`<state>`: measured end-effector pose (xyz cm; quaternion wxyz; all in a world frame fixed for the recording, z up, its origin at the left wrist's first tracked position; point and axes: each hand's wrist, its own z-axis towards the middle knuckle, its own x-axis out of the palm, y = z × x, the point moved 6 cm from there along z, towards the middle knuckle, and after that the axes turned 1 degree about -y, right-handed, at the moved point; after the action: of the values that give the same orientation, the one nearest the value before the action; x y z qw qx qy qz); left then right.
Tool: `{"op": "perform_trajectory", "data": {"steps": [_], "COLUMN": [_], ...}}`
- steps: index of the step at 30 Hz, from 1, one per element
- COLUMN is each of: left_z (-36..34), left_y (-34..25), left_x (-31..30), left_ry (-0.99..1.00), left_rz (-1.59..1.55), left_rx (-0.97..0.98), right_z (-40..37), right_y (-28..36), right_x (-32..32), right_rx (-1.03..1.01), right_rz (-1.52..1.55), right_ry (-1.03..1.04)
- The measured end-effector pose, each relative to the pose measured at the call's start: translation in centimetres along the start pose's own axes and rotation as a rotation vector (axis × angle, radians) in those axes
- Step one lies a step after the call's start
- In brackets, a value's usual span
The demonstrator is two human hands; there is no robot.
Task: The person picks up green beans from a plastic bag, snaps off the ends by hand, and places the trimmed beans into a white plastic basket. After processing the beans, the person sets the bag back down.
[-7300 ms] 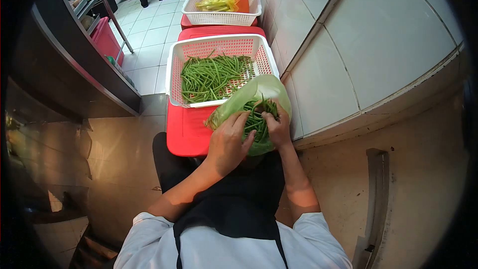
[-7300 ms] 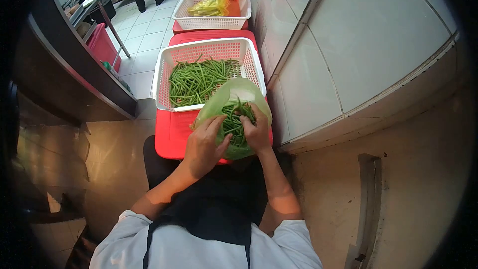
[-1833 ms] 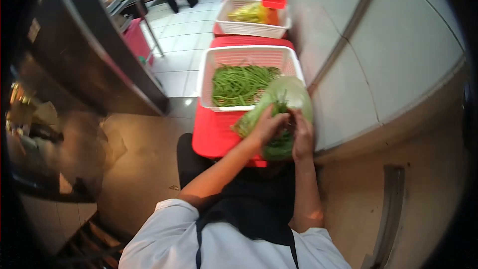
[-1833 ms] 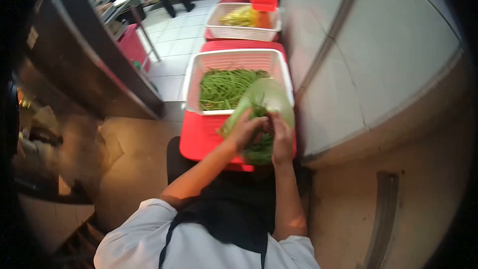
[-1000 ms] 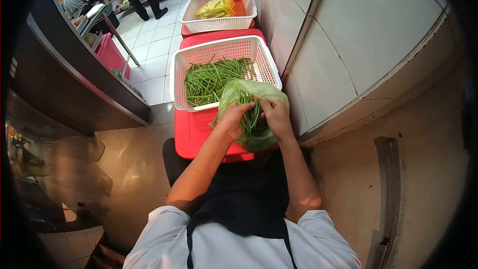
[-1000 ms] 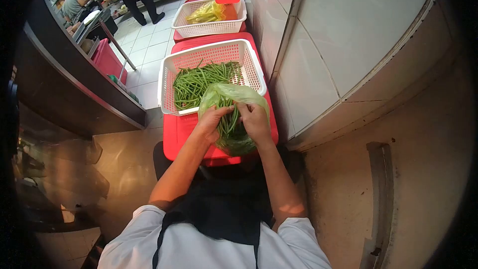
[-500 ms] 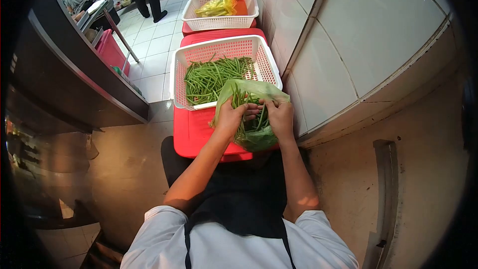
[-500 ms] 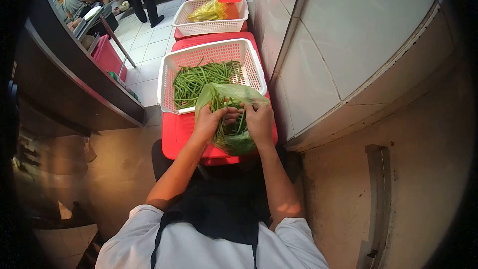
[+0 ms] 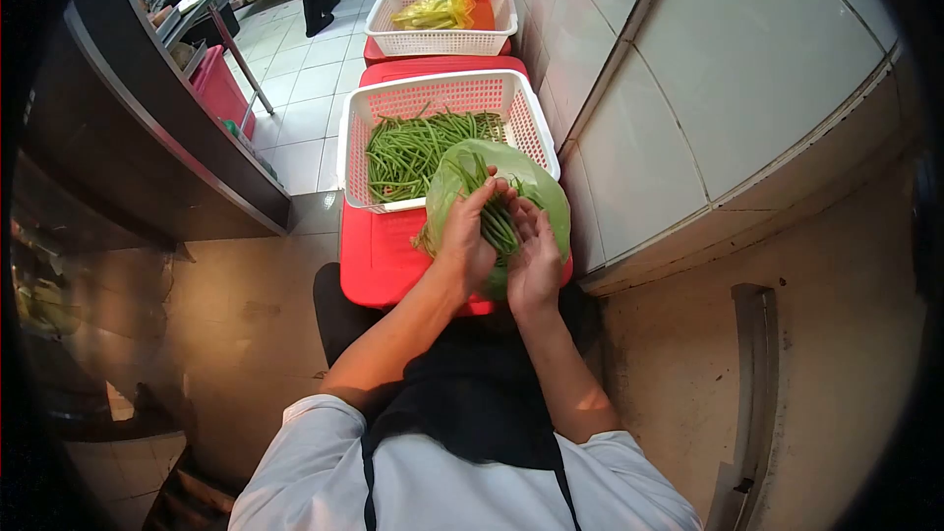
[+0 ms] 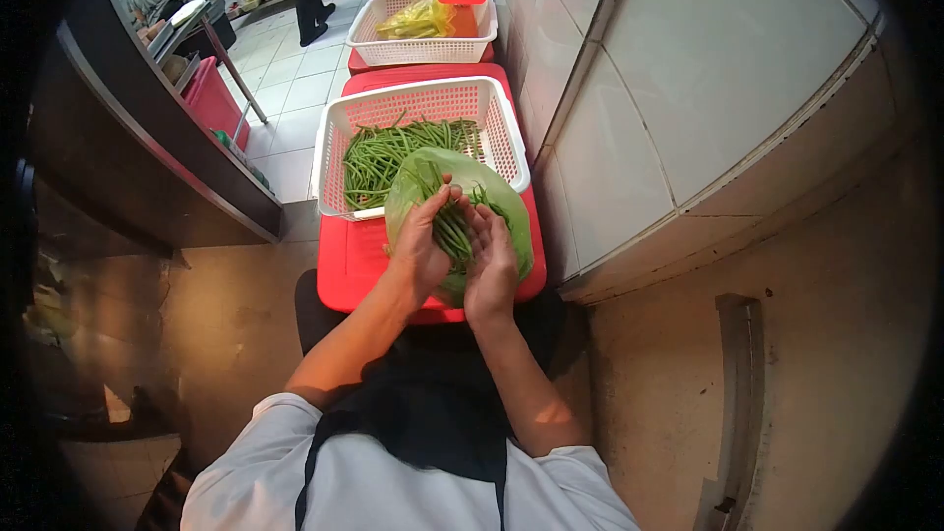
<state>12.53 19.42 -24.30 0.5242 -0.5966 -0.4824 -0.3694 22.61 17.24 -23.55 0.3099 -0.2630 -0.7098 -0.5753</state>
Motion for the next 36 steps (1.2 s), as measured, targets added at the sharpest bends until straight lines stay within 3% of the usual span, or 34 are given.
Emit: {"op": "perform_trajectory", "data": {"steps": [4,7,14,18,22,26,28,31,36], "left_z": [-1.8,-2.9,-3.5,-3.4,-2.4,-3.1,-3.6,-4.4,-4.3], "left_y": [1.0,1.9,1.8,2.1,2.0,1.4,0.6,-0.3,-1.0], "left_x": [3.4,3.6,4.3,3.8,2.3,2.0,2.0,2.3,1.8], "left_ry": [0.102,0.119,0.251,0.144,0.091,0.065,0.086,0.107,0.121], "left_rz": [0.289,0.517,0.724,0.665,0.522,0.591,0.673,0.747,0.759], "left_rx": [0.162,0.168,0.328,0.240,0.030,-0.210,-0.225,-0.235,-0.229], "right_z": [0.6,0.8,1.1,0.9,1.0,0.5,1.3,2.0,2.8], "right_y": [-0.5,0.4,-0.5,-1.1,-1.4,2.2,4.1,6.7,6.4], "right_x": [0.4,0.3,-1.3,-2.3,-2.8,-0.6,-0.1,0.1,0.8], "right_rx": [0.177,0.135,0.140,0.023,-0.017,-0.057,-0.167,-0.331,-0.144], "right_rz": [0.357,0.219,0.301,0.162,0.118,-0.178,-0.304,-0.722,-0.741], "right_ry": [0.071,-0.018,-0.085,-0.131,0.074,-0.050,0.003,-0.034,0.115]}}
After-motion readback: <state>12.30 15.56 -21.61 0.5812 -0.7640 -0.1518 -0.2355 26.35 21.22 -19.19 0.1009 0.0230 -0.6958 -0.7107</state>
